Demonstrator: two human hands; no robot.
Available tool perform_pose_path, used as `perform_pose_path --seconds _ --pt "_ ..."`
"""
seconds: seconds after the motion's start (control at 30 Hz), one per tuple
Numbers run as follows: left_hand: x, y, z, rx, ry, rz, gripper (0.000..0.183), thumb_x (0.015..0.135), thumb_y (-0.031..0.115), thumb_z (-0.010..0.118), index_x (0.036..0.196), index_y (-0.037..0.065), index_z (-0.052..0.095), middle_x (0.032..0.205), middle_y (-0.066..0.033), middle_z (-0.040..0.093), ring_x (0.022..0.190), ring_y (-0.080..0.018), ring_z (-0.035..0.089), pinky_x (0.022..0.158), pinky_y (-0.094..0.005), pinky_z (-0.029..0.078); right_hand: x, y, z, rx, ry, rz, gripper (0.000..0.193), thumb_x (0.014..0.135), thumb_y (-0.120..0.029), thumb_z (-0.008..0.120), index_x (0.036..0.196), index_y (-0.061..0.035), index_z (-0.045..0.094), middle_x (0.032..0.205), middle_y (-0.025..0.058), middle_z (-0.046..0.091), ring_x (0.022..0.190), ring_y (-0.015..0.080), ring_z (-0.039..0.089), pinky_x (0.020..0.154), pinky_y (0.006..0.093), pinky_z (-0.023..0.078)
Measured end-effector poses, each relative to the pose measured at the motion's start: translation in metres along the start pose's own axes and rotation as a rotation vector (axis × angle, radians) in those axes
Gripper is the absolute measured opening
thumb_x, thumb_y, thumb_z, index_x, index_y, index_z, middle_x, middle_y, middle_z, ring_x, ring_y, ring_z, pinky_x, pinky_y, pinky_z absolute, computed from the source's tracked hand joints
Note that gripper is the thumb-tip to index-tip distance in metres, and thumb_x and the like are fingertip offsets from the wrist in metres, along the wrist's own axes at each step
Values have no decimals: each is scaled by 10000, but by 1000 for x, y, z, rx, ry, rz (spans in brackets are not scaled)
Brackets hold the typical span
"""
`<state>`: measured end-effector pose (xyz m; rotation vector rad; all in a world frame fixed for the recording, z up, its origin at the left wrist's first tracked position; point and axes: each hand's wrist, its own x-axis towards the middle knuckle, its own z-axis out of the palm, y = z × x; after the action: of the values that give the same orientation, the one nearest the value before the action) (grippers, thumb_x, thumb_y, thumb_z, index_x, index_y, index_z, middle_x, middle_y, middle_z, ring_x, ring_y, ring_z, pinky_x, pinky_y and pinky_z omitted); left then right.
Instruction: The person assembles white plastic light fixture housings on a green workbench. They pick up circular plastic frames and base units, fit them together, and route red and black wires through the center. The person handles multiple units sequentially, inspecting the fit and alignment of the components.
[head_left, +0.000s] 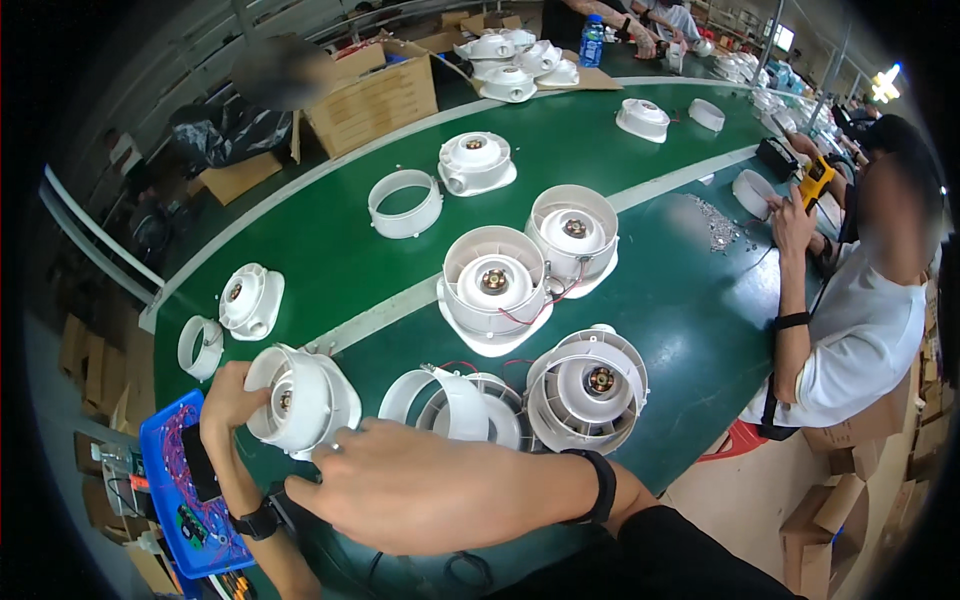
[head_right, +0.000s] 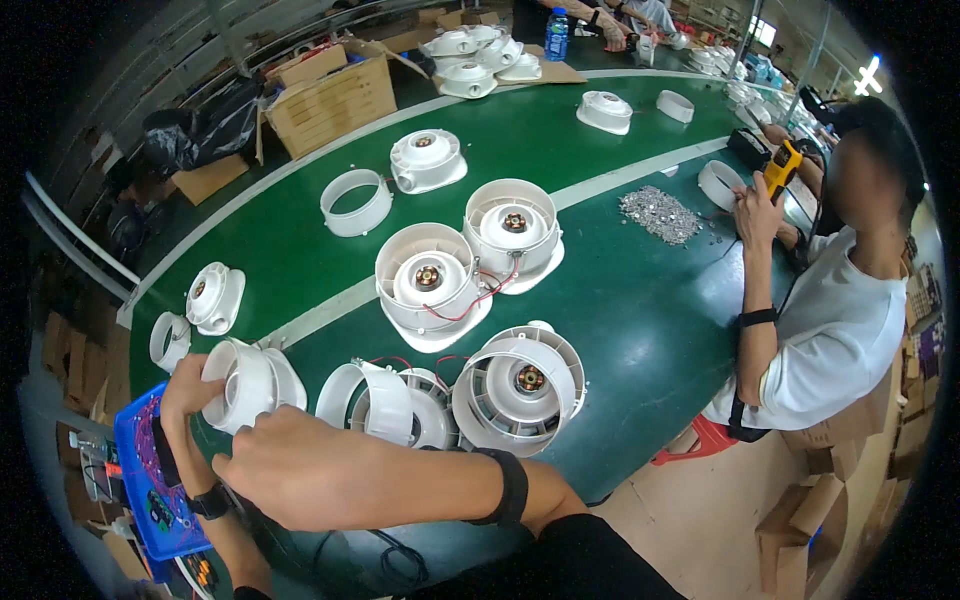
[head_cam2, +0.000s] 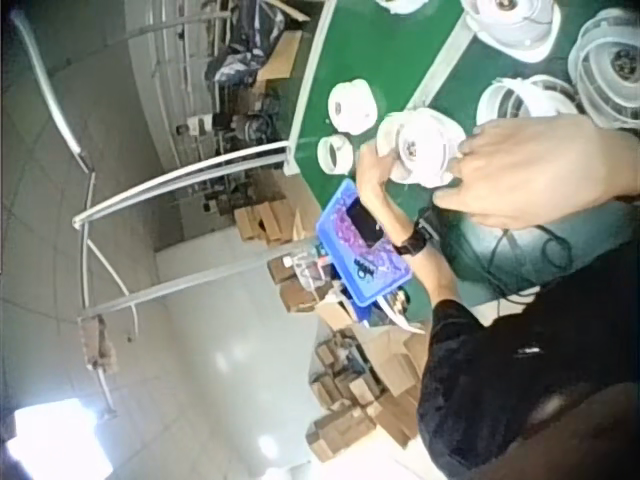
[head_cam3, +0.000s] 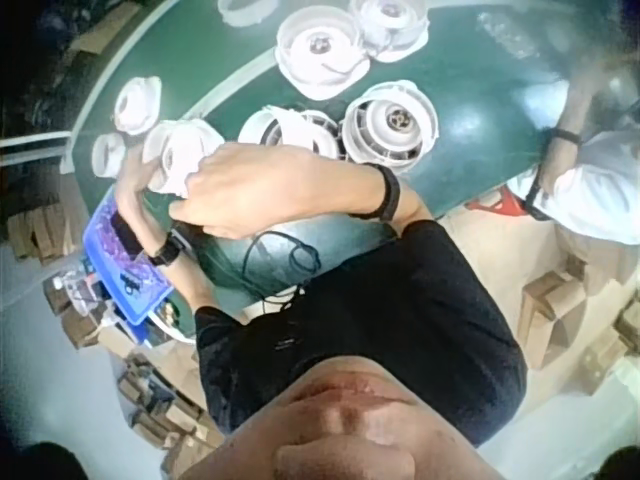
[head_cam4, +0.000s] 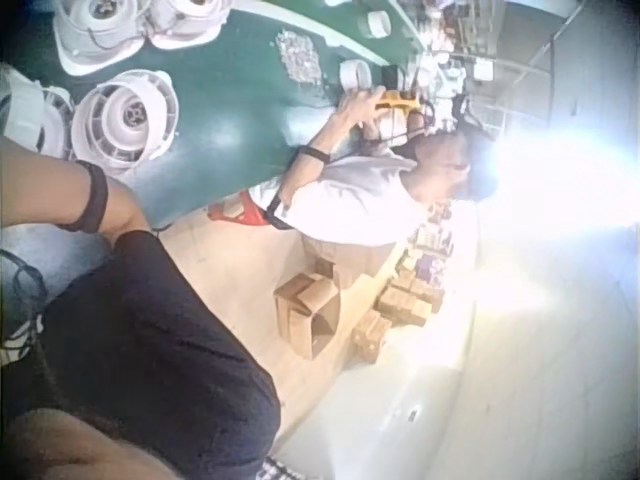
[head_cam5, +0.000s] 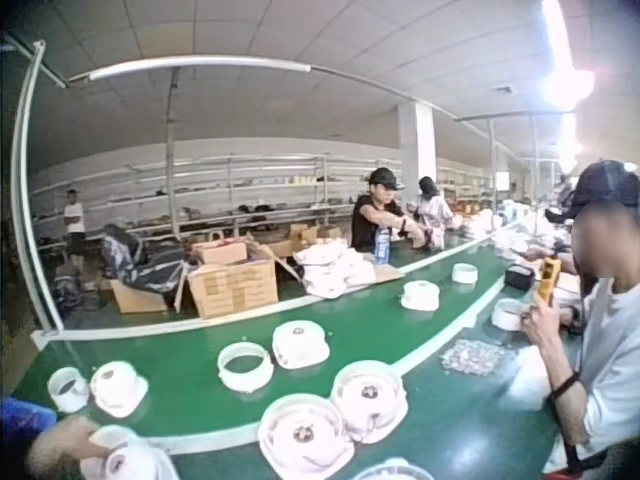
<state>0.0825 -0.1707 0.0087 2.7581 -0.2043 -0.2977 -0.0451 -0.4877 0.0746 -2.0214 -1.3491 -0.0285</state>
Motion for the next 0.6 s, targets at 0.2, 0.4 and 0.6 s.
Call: perform_pose_path --seconds 0.2,0.4,0.6 --pt "-26 -11 -14 126 -288 251 252 735 200 756 902 11 746 829 -212 708 734 -332 690 713 -393 542 9 -2 -15 -19 -62 63 330 806 -101 656 1080 51 553 915 206 639 873 362 666 744 444 533" --pt "-62 47 -32 -76 75 223 233 767 47 624 955 37 761 754 -174 702 690 -324 691 664 -397 535 17 -5 -27 -112 -151 230 461 874 -162 661 1306 -42 556 1053 156 657 935 349 655 798 424 541" --pt "-96 77 -55 42 487 338 458 603 -96 570 1027 3 714 949 -195 712 842 -374 686 751 -380 540 32 0 -22 -156 47 248 469 849 -122 692 1295 -21 587 1142 199 662 1003 388 644 862 418 519"
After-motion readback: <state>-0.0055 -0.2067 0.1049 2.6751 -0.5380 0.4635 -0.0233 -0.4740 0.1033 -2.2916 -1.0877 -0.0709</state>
